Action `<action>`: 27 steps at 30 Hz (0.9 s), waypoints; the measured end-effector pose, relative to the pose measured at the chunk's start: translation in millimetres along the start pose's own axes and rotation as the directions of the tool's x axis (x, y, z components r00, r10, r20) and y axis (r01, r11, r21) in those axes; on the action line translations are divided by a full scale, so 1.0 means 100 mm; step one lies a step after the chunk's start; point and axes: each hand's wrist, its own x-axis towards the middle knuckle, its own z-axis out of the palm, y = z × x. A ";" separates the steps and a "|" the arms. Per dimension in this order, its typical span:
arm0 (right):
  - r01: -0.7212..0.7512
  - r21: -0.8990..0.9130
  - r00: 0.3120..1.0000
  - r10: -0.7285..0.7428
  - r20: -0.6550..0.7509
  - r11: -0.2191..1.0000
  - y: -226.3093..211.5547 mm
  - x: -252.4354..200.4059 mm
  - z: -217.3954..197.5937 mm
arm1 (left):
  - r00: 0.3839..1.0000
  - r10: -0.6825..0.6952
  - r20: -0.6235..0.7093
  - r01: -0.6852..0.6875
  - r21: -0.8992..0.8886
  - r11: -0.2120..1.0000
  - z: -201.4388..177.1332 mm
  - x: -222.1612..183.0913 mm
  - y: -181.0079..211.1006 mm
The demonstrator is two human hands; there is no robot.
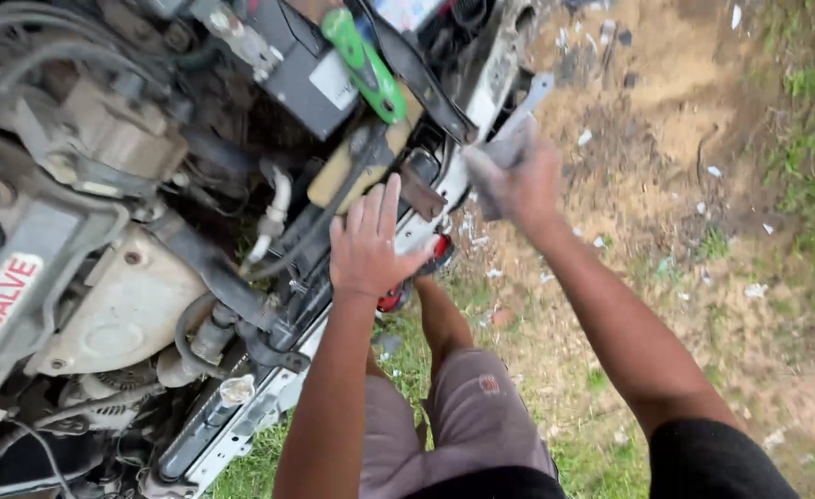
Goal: Sanding the roof and front frame of a car using sandpaper to prepare the surface.
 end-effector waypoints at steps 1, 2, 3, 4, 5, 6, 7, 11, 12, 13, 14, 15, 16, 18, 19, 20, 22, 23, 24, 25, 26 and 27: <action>0.019 0.003 1.000 -0.019 -0.015 1.000 -0.02 -0.07 0.00 | 1.000 0.007 -0.023 -0.007 0.004 1.000 0.00 -0.01 0.02; -0.086 -0.074 0.990 0.094 0.104 0.994 -0.05 -0.15 -0.01 | 1.000 0.004 -0.017 -0.004 0.007 1.000 -0.01 -0.01 0.04; -0.181 -0.160 0.951 0.214 0.225 0.970 -0.08 -0.25 0.01 | 1.000 -0.005 0.000 0.005 0.019 1.000 -0.06 -0.05 0.05; -0.166 -0.151 0.954 0.197 0.225 0.974 -0.15 0.00 0.01 | 1.000 -0.004 -0.013 0.005 0.032 0.999 0.03 0.08 -0.03; -0.131 -0.132 0.978 0.150 0.147 0.983 -0.14 0.03 -0.02 | 1.000 -0.009 0.002 0.009 0.019 1.000 0.03 0.02 0.00; -0.094 -0.117 0.992 0.102 0.068 0.989 -0.12 0.06 -0.04 | 1.000 -0.015 0.017 0.015 0.006 1.000 0.03 -0.04 0.02; -0.091 -0.119 0.993 0.099 0.062 0.989 -0.14 -0.03 -0.04 | 1.000 -0.013 0.011 0.013 0.003 1.000 0.01 -0.06 0.04; -0.178 -0.133 0.960 0.202 0.194 0.975 -0.06 0.20 0.02 | 1.000 -0.003 -0.007 0.003 0.009 1.000 0.03 0.04 0.00; -0.229 -0.046 0.957 0.233 0.172 0.972 0.08 0.26 0.04 | 1.000 -0.003 0.004 0.002 0.009 1.000 0.02 -0.02 0.01; -0.221 -0.045 0.960 0.225 0.168 0.974 0.07 0.10 0.06 | 1.000 -0.002 -0.005 0.002 0.011 1.000 0.00 -0.05 0.03; -0.191 -0.093 0.955 0.207 0.212 0.977 0.04 -0.05 0.07 | 1.000 -0.008 0.012 0.008 0.007 1.000 -0.03 -0.08 0.04; -0.149 -0.133 0.951 0.179 0.253 0.980 0.00 -0.13 0.10 | 1.000 -0.010 0.020 0.010 0.010 1.000 -0.03 -0.05 0.03; -0.131 -0.125 0.956 0.159 0.246 0.983 -0.01 0.08 0.07 | 1.000 -0.007 0.000 0.007 0.020 1.000 0.05 0.08 -0.03; -0.180 -0.004 0.980 0.179 0.090 0.984 0.11 0.07 -0.03 | 1.000 -0.011 0.011 0.011 -0.002 1.000 0.03 -0.02 0.00; -0.179 -0.007 0.980 0.179 0.088 0.984 0.16 -0.07 0.08 | 1.000 -0.013 0.009 0.013 -0.004 1.000 0.00 -0.06 0.01; -0.231 -0.013 0.961 0.231 0.155 0.973 0.20 -0.22 0.16 | 1.000 -0.014 0.014 0.014 -0.004 1.000 -0.04 -0.10 0.03; -0.243 -0.004 0.950 0.239 0.200 0.970 -0.02 0.00 0.09 | 1.000 -0.004 -0.028 0.004 0.013 1.000 0.06 0.08 -0.01; -0.233 0.198 0.961 0.193 0.198 0.952 -0.21 0.05 -0.04 | 1.000 -0.005 -0.027 0.005 0.011 1.000 0.05 0.03 0.00; -0.213 0.393 0.971 0.151 0.185 0.895 -0.39 0.10 -0.17 | 1.000 -0.006 -0.027 0.006 0.010 1.000 0.06 -0.03 0.00; -0.228 0.387 0.968 0.165 0.189 0.894 -0.24 0.02 -0.11 | 1.000 -0.008 -0.014 0.008 0.002 1.000 0.03 -0.05 0.03; -0.221 0.364 0.974 0.184 0.133 0.905 -0.10 -0.07 -0.07 | 1.000 -0.009 -0.002 0.009 0.004 1.000 -0.01 -0.07 0.06; -0.183 0.354 0.983 0.172 0.063 0.917 -0.02 -0.01 0.01 | 1.000 0.000 -0.022 0.001 0.020 1.000 0.03 0.03 0.00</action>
